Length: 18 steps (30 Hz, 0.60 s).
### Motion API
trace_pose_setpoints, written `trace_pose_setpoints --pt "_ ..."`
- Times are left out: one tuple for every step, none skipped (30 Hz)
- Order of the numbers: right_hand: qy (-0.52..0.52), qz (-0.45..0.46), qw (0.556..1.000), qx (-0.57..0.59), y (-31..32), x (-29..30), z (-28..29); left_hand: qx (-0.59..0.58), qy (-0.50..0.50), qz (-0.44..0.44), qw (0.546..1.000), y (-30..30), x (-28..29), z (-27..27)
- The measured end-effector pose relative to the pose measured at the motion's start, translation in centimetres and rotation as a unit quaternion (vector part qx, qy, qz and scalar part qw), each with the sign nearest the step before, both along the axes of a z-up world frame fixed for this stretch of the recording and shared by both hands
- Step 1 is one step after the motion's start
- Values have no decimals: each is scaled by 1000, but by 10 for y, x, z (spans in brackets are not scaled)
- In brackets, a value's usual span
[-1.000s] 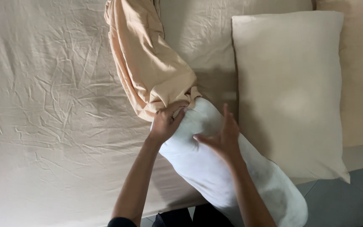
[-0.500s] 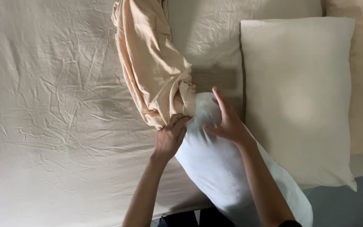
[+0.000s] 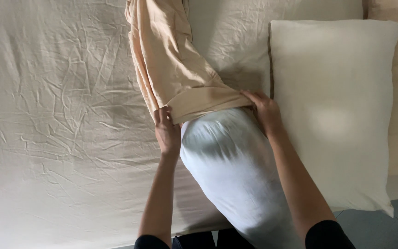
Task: The person places a pillow on a bed, retrieves a pillowcase from a chair, and puts the pillowcase onto the pillow. They smooth the fabric and adjust the pillowcase to fit the pillow properly.
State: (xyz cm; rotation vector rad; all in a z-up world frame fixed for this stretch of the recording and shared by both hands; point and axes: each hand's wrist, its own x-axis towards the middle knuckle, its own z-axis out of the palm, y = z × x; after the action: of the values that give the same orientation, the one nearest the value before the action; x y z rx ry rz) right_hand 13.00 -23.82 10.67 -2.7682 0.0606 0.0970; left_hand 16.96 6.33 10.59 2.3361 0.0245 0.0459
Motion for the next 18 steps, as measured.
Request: trace_pose_setpoints --pt "38 6 998 44 -2 -11 8 -62 33 75 995 6 -6 -7" --pt "40 6 998 45 4 -17 5 -61 35 75 995 9 -18 -26" --pt "51 -36 993 98 8 -23 3 -86 70 108 988 8 -29 -46" --pt "62 -79 983 151 11 -28 1 -112 104 141 978 7 -41 -66" --pt "68 -80 983 151 11 -31 3 -110 110 142 977 12 -47 -65" --pt "58 -101 968 223 11 -34 5 -187 102 159 964 16 -54 -64" --pt "42 -124 947 294 12 -32 6 -262 88 173 945 21 -54 -64" --pt "43 -125 946 295 13 -41 4 -261 89 172 946 24 -67 -56" --pt "35 -143 917 370 12 -46 2 -334 118 136 925 25 -75 -48" --pt "26 -159 882 442 12 -51 0 -405 147 99 897 27 -83 -41" --pt "31 -162 881 443 10 -56 -1 -402 152 101 897 29 -78 -18" --pt "25 -184 853 488 9 -62 -3 -346 107 -5 932 32 -74 4" --pt "17 -201 824 530 6 -62 -5 -285 56 -111 951 33 -66 24" --pt "18 -200 824 530 3 -64 -10 -284 56 -109 951 34 -72 7" --pt "-15 -194 806 558 2 -68 -14 -234 28 -92 968 35 -81 -10" --pt "-48 -189 787 585 1 -72 -18 -182 1 -74 980 37 -91 -26" --pt "-46 -188 787 586 2 -77 -21 -181 1 -74 981 29 -92 -31" --pt "-67 -162 763 622 2 -83 -23 -205 8 -27 978 21 -94 -36"
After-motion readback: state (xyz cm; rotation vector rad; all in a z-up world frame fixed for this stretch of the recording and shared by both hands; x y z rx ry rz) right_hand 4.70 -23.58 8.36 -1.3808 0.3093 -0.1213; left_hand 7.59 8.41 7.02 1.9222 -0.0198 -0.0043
